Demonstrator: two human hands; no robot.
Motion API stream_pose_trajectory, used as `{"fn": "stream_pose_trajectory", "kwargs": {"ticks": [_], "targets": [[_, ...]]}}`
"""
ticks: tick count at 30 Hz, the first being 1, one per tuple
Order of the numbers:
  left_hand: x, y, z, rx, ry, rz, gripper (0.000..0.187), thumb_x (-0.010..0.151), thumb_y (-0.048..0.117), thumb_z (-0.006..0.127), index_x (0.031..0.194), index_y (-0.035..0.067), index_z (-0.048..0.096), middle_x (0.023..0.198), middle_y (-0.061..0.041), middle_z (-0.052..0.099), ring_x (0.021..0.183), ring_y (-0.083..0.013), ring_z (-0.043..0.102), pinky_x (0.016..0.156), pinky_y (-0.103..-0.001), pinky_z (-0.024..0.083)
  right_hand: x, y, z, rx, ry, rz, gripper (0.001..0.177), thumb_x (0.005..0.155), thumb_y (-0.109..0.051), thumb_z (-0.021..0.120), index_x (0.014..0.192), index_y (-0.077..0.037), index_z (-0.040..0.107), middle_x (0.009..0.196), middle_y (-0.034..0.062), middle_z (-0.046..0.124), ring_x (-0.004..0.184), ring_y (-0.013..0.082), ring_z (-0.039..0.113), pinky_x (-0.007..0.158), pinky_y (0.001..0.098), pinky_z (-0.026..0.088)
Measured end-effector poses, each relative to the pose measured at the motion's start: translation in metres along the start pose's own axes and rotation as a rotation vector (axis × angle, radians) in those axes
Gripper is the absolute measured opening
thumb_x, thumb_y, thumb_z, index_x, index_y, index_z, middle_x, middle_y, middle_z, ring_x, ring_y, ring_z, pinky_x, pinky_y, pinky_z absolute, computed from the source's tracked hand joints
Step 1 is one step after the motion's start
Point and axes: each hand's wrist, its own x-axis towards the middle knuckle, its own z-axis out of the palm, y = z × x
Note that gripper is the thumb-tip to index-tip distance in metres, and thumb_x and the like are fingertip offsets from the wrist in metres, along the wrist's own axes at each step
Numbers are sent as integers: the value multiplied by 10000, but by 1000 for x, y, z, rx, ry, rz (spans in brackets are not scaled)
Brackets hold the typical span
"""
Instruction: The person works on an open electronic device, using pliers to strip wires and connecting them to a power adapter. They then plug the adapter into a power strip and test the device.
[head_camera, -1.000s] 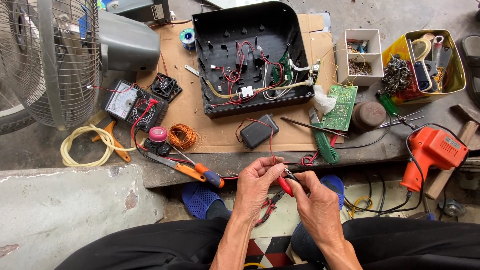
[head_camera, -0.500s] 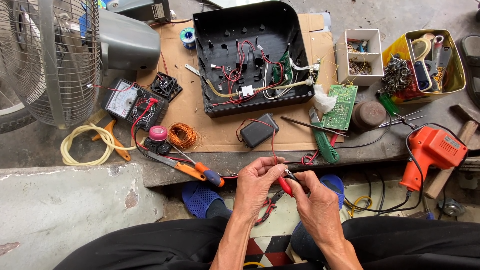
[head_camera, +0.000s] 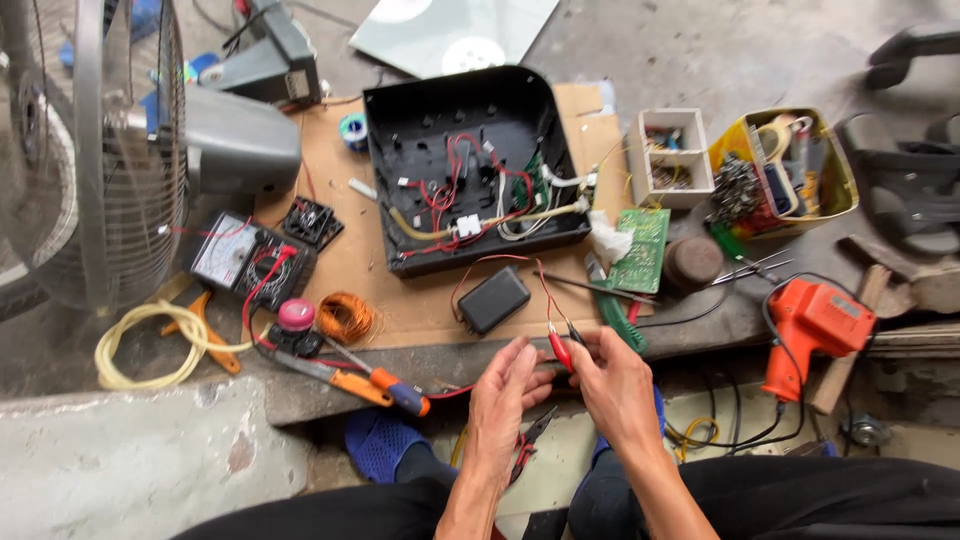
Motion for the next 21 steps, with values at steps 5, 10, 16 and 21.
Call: {"fn": "stream_pose_trajectory", "kwargs": {"ticks": [5, 10, 16, 21], "targets": [[35, -56, -4, 126, -14, -40, 685, 942, 287, 747, 1596, 115, 635, 1407, -101, 825, 1079, -183, 805, 898, -301, 648, 48, -45, -6, 41, 9, -149, 335, 975, -406, 712, 1048, -88, 783, 846, 42, 813, 732, 165, 792, 721, 338, 545], [54, -63, 20, 104, -66, 16, 936, 727, 441, 902, 1582, 175, 633, 1398, -72, 750, 1005, -139, 766, 831, -312, 643, 54, -101, -8, -26, -142, -293, 265, 977, -339, 703, 1077, -117, 808, 817, 37, 790, 736, 144, 691, 775, 311, 506], [52, -26, 21, 215, -36, 105, 871, 790, 501, 817, 1594, 225, 627, 1416, -38, 741, 1003, -128, 759, 844, -304, 661, 69, -155, -14, -119, -243, -543, 268, 1020, -326, 703, 1114, -124, 851, 798, 2, 708, 734, 116, 556, 698, 298, 426], [62, -35, 2, 300, 61, 71, 819, 845, 519, 767, 1603, 255, 601, 1374, -22, 796, 1078, -127, 813, 850, -294, 712, 93, -179, 10, -185, -309, -671, 248, 1041, -294, 710, 1153, -118, 845, 842, 19, 713, 749, 143, 533, 727, 289, 408]]}}
